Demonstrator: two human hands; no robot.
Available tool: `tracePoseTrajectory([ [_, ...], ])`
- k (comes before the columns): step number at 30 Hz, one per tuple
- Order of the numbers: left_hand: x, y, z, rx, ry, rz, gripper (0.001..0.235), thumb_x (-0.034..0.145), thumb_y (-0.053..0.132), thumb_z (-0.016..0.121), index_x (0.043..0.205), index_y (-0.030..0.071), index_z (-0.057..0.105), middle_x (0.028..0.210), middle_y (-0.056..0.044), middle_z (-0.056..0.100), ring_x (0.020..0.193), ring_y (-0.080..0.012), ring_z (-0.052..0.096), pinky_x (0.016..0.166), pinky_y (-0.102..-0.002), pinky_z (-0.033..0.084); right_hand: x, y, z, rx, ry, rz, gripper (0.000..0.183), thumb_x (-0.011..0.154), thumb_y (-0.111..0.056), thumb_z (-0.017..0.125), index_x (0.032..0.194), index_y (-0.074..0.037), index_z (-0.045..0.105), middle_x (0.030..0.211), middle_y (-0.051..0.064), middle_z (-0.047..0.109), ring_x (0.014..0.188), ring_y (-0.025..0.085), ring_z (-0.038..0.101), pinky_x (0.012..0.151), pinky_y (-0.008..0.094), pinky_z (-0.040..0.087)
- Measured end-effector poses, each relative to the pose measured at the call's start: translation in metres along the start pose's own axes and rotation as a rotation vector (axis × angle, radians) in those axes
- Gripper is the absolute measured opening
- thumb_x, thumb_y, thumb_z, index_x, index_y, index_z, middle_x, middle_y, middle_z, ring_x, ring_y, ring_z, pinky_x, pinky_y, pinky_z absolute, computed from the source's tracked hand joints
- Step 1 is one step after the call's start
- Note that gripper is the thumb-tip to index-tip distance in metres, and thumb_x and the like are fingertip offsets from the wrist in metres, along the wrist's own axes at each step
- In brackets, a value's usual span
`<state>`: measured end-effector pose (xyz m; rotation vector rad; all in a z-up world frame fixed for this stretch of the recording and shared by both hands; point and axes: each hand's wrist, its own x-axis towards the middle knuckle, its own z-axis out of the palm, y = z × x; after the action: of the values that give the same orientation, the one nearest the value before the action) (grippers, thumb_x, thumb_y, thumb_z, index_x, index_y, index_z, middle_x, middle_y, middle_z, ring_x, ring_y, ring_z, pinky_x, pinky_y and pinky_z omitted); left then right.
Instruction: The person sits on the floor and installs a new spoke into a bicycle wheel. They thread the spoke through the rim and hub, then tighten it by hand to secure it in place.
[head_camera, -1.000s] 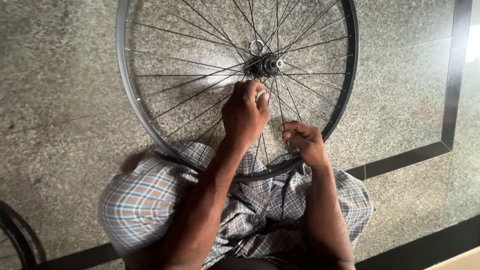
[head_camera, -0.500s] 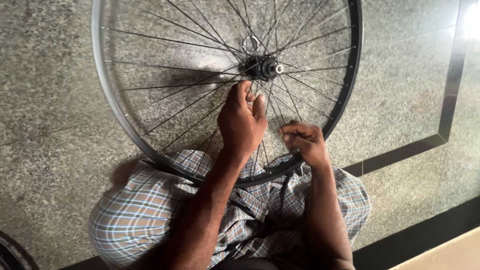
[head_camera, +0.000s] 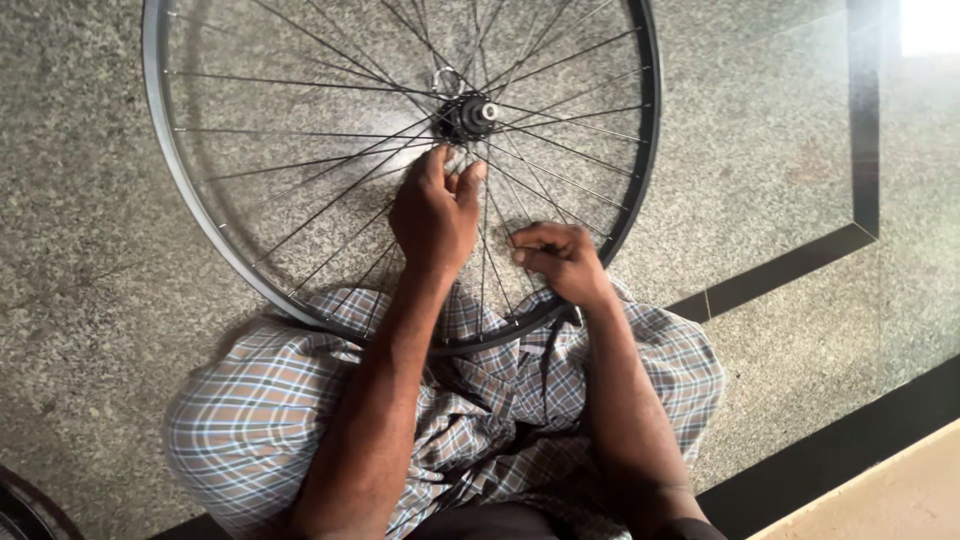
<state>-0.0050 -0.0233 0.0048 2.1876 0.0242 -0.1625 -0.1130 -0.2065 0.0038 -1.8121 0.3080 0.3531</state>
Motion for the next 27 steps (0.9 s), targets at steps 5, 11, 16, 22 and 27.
tracePoseTrajectory([
  [5, 0.002, 0.000, 0.000, 0.007, -0.009, -0.024, 0.046, 0.094, 0.041, 0.075, 0.117, 0.003, 0.068, 0.083, -0.007, 0.073, 0.070, -0.0212, 0.071, 0.062, -0.038, 0.055, -0.001, 0.000, 0.003, -0.056, 0.012, 0.007, 0.019, 0.089, -0.012, 0.079, 0.105, -0.002, 0.077, 0.089, 0.006, 0.077, 0.074, 0.011, 0.067, 0.065, 0.027, 0.054],
  [11, 0.002, -0.006, 0.005, 0.006, -0.001, -0.006, 0.045, 0.094, 0.043, 0.074, 0.115, 0.003, 0.069, 0.078, -0.006, 0.074, 0.063, -0.0176, 0.070, 0.056, -0.035, 0.054, 0.000, 0.000, 0.003, -0.144, 0.005, -0.012, 0.020, 0.090, -0.016, 0.078, 0.104, -0.003, 0.077, 0.091, 0.008, 0.078, 0.073, 0.013, 0.070, 0.064, 0.030, 0.057],
  [16, 0.003, -0.008, 0.009, 0.004, -0.009, -0.029, 0.045, 0.096, 0.043, 0.071, 0.115, 0.002, 0.069, 0.076, -0.005, 0.073, 0.058, -0.0156, 0.068, 0.051, -0.032, 0.054, 0.002, -0.004, 0.003, -0.121, -0.020, -0.072, 0.015, 0.094, -0.015, 0.073, 0.103, -0.003, 0.076, 0.096, 0.007, 0.079, 0.077, 0.012, 0.074, 0.067, 0.029, 0.062],
  [22, 0.004, -0.006, 0.007, 0.029, -0.006, -0.022, 0.044, 0.096, 0.043, 0.072, 0.111, 0.002, 0.069, 0.073, -0.005, 0.072, 0.058, -0.0159, 0.068, 0.052, -0.033, 0.053, 0.003, -0.015, 0.004, -0.105, 0.009, 0.071, 0.016, 0.090, -0.011, 0.074, 0.104, -0.002, 0.077, 0.095, 0.010, 0.078, 0.077, 0.015, 0.071, 0.068, 0.032, 0.058],
  [27, 0.003, -0.003, 0.004, 0.031, -0.001, -0.021, 0.045, 0.095, 0.044, 0.073, 0.111, 0.002, 0.069, 0.073, -0.005, 0.072, 0.060, -0.0169, 0.068, 0.053, -0.034, 0.053, 0.001, -0.017, 0.004, -0.037, 0.012, 0.112, 0.020, 0.090, -0.014, 0.075, 0.106, -0.002, 0.077, 0.096, 0.010, 0.078, 0.081, 0.015, 0.072, 0.071, 0.031, 0.059],
])
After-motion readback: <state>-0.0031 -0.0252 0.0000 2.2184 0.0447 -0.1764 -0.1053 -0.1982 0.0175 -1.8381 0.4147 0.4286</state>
